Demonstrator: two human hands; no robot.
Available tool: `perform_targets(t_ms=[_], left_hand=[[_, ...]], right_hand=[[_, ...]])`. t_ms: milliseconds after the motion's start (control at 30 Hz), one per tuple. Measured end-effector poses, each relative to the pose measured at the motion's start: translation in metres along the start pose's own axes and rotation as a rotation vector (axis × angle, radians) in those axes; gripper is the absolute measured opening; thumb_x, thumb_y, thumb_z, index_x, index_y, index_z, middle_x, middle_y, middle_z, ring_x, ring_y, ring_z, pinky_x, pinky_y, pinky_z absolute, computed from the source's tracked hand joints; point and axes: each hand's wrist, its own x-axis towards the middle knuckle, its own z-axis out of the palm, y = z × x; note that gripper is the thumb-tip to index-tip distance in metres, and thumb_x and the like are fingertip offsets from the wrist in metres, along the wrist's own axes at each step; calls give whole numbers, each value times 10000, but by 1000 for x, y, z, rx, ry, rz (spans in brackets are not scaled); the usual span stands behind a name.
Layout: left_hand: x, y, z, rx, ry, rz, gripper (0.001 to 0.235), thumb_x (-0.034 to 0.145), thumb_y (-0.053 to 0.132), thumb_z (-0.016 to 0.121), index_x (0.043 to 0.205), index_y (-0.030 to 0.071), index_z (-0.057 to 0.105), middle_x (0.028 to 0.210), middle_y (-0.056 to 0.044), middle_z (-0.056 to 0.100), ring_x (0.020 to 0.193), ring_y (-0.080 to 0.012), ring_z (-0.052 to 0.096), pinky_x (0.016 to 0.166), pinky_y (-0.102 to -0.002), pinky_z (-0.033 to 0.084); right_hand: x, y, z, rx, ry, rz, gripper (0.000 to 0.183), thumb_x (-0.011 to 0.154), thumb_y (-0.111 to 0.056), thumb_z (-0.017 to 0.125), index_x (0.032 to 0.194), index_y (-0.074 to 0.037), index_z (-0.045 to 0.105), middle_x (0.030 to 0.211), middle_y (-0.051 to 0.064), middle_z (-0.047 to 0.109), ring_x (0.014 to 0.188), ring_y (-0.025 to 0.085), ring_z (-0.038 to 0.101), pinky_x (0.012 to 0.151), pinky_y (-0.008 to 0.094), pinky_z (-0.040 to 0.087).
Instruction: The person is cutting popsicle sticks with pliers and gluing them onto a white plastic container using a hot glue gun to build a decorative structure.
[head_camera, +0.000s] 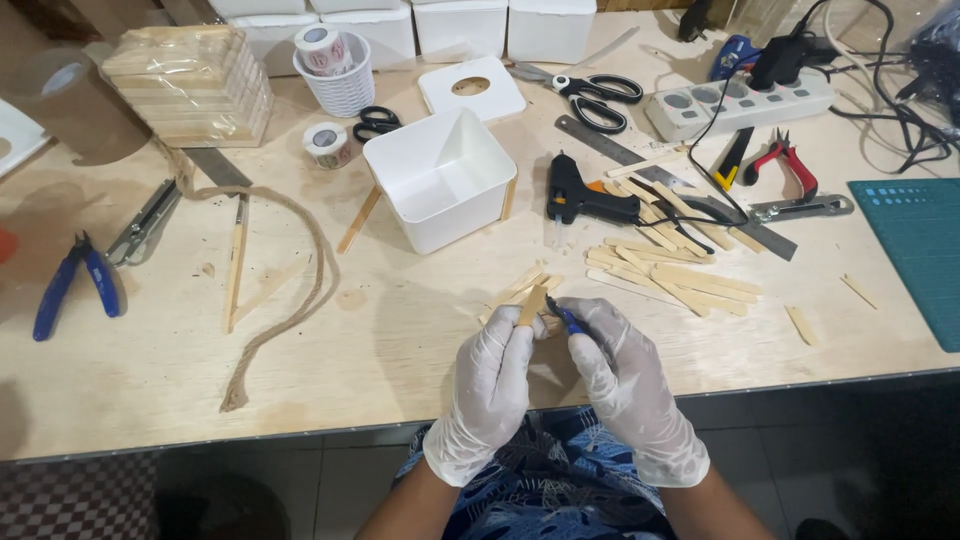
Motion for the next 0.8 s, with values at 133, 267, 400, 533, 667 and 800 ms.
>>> perform_targets(t_ms=[133,267,400,533,667,800], left_hand=[[-2,-6,-1,-24,39,46,207,1048,85,457,1062,-12,639,938,-105,701,834,-213,674,811,-324,567],[1,6,-3,36,-3,1,221,1055,121,420,1006,42,621,868,-50,646,739,-173,596,733,-305,507],[2,9,-3,32,-19,-14,224,1057,124,417,986,48,615,857,-45,638,673,-152,566,684,-294,487],[3,12,-4,35,-33,-27,224,1062,123,413,980,60,611,808,-24,607,610,-123,505,634,-282,451],[3,11,-3,72,-24,20,222,1057,121,411,979,57,609,869,-47,663,766,-188,647,765,-308,523],[3,12,-4,57,-32,-2,205,1054,104,411,955,69,588,825,-36,622,673,-157,560,693,-302,483]], right_hand=[[0,7,1,16,5,-17,542,1016,-452,461,1295,-23,639,1115,72,685,1038,203,678,917,338,528],[1,6,0,-3,11,-3,517,1014,-449,462,1277,-44,646,1060,53,681,996,193,669,890,332,517],[2,10,0,-26,14,18,514,1005,-453,474,1264,-45,650,1127,63,703,1059,209,680,926,343,519],[2,9,1,-6,13,-11,486,1017,-416,481,1271,-38,650,1112,65,695,1045,211,679,915,340,517],[3,8,0,12,-9,-24,510,1018,-440,460,1266,-34,643,1134,76,696,1064,226,685,933,351,520],[3,9,0,5,0,-47,483,1024,-405,475,1264,-23,646,1127,84,694,1060,230,683,927,352,522]])
